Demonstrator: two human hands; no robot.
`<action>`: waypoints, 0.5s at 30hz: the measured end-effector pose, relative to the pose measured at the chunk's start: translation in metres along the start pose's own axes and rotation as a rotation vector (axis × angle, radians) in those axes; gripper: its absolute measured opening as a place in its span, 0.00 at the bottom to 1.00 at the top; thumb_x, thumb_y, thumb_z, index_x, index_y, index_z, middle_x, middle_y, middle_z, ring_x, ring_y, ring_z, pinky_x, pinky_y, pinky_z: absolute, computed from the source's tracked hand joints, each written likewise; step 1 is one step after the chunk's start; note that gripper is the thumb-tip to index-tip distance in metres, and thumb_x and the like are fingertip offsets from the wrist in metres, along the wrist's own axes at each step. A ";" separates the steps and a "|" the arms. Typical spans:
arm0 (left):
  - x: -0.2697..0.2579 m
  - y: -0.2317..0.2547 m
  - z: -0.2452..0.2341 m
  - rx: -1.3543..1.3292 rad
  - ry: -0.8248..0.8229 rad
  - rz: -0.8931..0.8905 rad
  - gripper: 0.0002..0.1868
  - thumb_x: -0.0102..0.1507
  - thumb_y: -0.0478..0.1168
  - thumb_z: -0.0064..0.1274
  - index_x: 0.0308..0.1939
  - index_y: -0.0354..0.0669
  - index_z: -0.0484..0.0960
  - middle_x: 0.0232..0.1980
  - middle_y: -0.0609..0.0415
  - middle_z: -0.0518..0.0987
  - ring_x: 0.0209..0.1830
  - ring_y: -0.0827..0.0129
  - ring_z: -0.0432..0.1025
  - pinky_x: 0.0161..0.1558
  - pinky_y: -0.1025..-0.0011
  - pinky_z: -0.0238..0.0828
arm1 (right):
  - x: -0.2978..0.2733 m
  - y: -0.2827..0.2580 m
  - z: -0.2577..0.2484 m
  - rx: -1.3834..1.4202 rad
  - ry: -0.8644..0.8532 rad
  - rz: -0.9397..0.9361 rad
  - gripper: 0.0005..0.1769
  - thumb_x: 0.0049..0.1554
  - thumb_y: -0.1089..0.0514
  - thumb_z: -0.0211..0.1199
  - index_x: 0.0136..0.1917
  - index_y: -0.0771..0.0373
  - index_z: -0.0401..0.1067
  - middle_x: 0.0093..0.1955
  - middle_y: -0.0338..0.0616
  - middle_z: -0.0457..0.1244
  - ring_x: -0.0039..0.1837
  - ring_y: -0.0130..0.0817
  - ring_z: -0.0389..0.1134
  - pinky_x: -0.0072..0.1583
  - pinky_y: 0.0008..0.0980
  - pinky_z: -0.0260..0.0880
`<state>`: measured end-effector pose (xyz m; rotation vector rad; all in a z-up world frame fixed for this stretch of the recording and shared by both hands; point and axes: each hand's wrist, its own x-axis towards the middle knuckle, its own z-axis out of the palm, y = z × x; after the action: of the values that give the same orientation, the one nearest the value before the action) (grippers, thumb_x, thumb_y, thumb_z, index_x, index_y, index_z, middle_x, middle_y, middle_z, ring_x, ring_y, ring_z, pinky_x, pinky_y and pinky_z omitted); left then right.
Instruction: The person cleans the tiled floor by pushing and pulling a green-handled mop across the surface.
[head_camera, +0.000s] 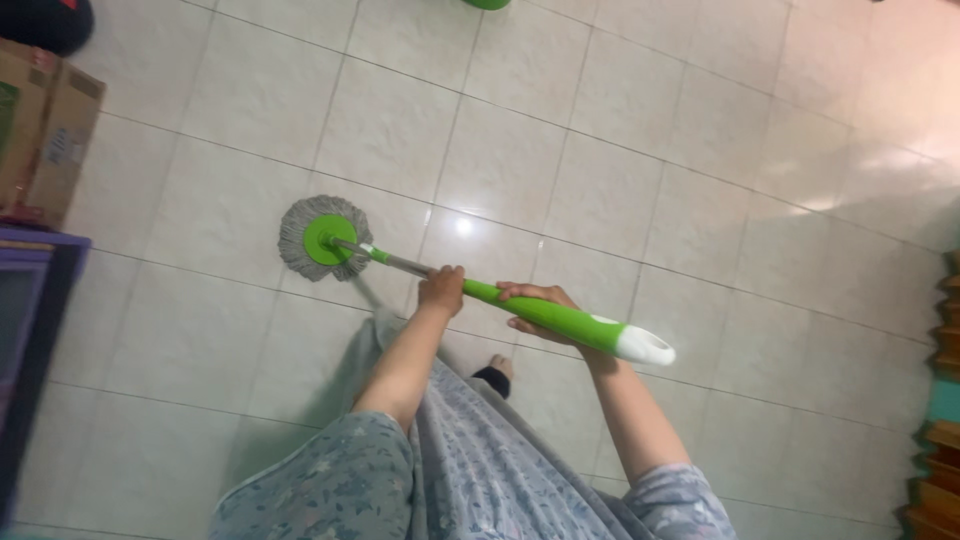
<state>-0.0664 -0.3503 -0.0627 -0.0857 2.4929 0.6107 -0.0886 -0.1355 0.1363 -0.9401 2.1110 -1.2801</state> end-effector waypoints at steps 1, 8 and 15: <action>-0.003 0.023 0.011 -0.020 0.008 0.026 0.17 0.63 0.38 0.55 0.55 0.48 0.74 0.60 0.50 0.75 0.63 0.48 0.68 0.57 0.50 0.72 | -0.022 0.000 -0.014 -0.017 -0.002 0.018 0.23 0.54 0.58 0.72 0.62 0.61 0.71 0.68 0.49 0.67 0.72 0.46 0.68 0.68 0.41 0.73; -0.022 0.207 0.095 -0.097 0.026 0.284 0.14 0.62 0.38 0.56 0.51 0.49 0.76 0.57 0.49 0.78 0.57 0.43 0.71 0.55 0.49 0.71 | -0.194 -0.004 -0.105 -0.099 0.093 0.183 0.21 0.53 0.58 0.72 0.60 0.60 0.73 0.69 0.47 0.67 0.69 0.43 0.70 0.67 0.41 0.73; -0.050 0.352 0.132 -0.102 -0.030 0.440 0.13 0.64 0.44 0.55 0.52 0.49 0.76 0.54 0.51 0.79 0.56 0.47 0.73 0.52 0.48 0.71 | -0.317 -0.020 -0.167 -0.089 0.194 0.403 0.20 0.53 0.58 0.71 0.59 0.60 0.74 0.69 0.46 0.67 0.71 0.41 0.68 0.69 0.41 0.70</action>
<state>-0.0231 0.0195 0.0101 0.4406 2.4619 0.9085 0.0024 0.1941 0.2461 -0.4012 2.3689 -1.1107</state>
